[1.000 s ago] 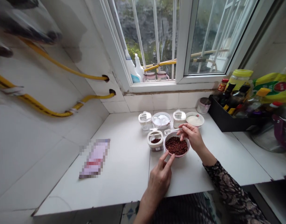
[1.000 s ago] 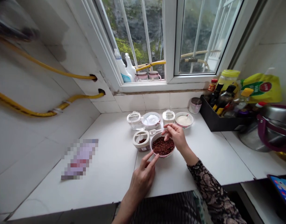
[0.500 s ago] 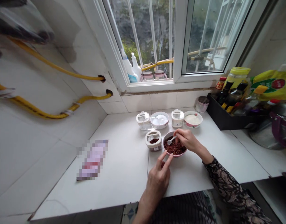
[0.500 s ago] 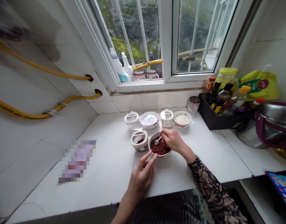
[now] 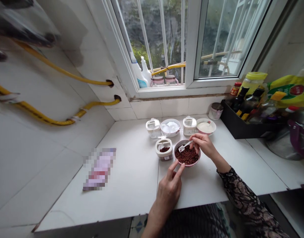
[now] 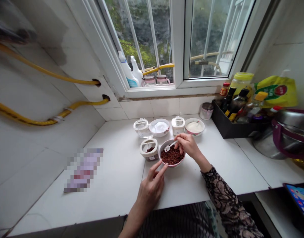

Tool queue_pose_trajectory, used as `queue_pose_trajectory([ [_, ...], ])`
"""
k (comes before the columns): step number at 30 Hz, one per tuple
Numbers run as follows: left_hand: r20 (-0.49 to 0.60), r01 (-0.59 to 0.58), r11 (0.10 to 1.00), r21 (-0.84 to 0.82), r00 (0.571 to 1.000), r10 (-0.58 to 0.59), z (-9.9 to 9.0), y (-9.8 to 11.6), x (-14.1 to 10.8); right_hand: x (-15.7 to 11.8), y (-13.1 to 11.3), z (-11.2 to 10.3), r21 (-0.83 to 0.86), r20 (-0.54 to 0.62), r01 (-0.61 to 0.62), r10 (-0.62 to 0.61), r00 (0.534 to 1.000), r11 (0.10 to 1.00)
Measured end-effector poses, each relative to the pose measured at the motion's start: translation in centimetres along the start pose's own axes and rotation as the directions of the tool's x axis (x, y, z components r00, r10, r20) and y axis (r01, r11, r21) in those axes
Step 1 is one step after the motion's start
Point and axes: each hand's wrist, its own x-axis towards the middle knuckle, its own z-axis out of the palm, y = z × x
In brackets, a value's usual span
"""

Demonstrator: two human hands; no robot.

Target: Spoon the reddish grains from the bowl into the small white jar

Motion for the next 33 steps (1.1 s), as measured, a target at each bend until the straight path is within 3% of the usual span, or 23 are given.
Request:
queue_pose_trajectory([
  [7, -0.005, -0.009, 1.000, 0.006, 1.000, 0.009, 0.1, 0.0, 0.0, 0.2, 0.0, -0.3, 0.125, 0.026, -0.020, 0.017, 1.000, 0.992],
  [12, -0.013, -0.015, 1.000, 0.018, 1.000, 0.015, 0.1, 0.0, 0.1, -0.3, -0.3, 1.6, 0.109, -0.047, 0.150, -0.145, 0.988, 0.983],
  [14, -0.020, -0.018, 1.000, 0.021, 1.000, 0.018, 0.1, 0.0, 0.1, -0.9, -0.3, 3.0, 0.007, -0.076, 0.257, -0.256, 0.964, 0.966],
  [16, -0.024, -0.021, 1.000, 0.024, 0.999, 0.021, 0.2, 0.0, 0.1, -1.6, -0.3, 4.2, -0.161, -0.026, 0.338, -0.347, 0.938, 0.927],
  [19, -0.030, -0.025, 0.999, 0.030, 0.999, 0.026, 0.2, 0.0, 0.1, -2.3, -0.2, 5.1, -0.372, 0.125, 0.528, -0.522, 0.843, 0.763],
  [21, -0.034, -0.026, 0.999, 0.034, 0.999, 0.027, 0.2, 0.0, 0.1, -2.4, -0.2, 4.7, -0.398, 0.144, 0.588, -0.586, 0.798, 0.704],
  [23, -0.034, -0.026, 0.999, 0.034, 0.999, 0.027, 0.1, 0.0, 0.1, -2.2, -0.1, 3.8, -0.355, 0.069, 0.561, -0.578, 0.813, 0.748],
  [27, -0.023, -0.019, 0.999, 0.028, 1.000, 0.020, 0.0, 0.1, 0.1, -1.4, -0.1, 1.4, -0.266, -0.053, 0.408, -0.435, 0.899, 0.874],
  [33, -0.016, -0.012, 1.000, 0.016, 1.000, 0.012, 0.0, 0.1, 0.1, -0.7, 0.4, 0.6, -0.449, 0.004, 0.304, -0.338, 0.941, 0.840],
])
